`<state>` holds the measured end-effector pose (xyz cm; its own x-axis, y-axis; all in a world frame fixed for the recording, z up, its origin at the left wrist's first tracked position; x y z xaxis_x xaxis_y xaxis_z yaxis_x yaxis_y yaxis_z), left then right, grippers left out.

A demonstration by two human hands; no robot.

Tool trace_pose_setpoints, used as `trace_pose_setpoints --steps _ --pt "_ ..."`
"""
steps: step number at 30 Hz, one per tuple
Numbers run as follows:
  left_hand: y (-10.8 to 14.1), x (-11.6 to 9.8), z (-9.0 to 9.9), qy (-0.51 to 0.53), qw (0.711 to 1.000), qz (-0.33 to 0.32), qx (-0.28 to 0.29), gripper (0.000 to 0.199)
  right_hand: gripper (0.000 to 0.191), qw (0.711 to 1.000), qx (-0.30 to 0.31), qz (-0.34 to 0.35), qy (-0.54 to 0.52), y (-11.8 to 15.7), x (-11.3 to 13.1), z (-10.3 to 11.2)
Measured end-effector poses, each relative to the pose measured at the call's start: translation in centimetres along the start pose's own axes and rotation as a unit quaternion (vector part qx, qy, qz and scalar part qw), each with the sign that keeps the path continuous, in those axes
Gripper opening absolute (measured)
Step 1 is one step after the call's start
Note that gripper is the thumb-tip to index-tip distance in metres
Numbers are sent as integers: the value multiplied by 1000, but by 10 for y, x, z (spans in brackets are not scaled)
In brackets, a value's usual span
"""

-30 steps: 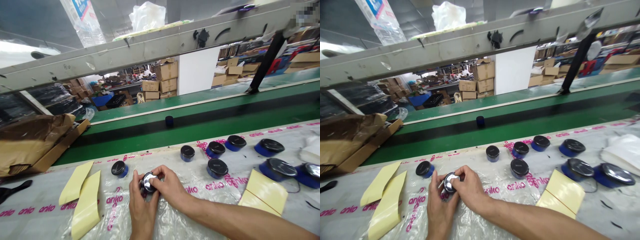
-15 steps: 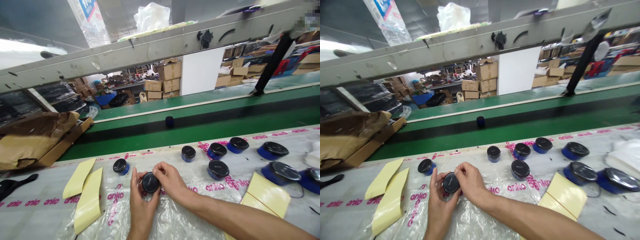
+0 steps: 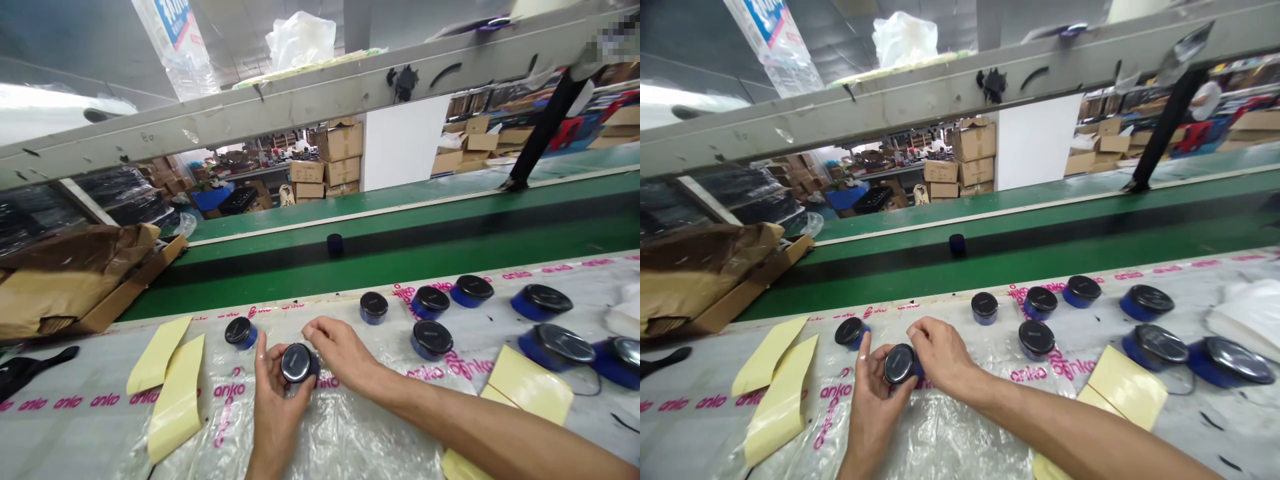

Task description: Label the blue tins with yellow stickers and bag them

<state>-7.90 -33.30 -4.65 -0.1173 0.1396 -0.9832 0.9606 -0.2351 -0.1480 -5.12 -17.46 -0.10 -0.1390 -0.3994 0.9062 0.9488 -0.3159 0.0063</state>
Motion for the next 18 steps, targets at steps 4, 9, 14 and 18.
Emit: trace_pose_setpoints --steps 4,9,14,18 --pt "1 0 0 -11 1000 -2 -2 107 19 999 -2 13 -33 0 4 16" --pt "1 -4 0 -67 997 -31 -26 102 17 999 -6 24 -33 -2 3 31" --pt "-22 -19 17 -235 970 -42 -46 87 16 999 -10 52 0 -17 4 46" --pt "-34 -19 27 -354 930 -90 -37 79 20 990 -48 85 100 -62 12 74"
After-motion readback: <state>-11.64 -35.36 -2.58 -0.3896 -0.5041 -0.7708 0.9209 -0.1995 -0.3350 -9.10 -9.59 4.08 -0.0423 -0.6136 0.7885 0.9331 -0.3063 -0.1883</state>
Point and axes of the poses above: each hand's wrist, its own y-axis away from the middle knuckle, its own z-axis out of the back of the hand, x = y × z, the point moved 3 cm from there along -y, towards the middle knuckle, and after that the axes turned 10 degrees about y, right-handed, at the moved point
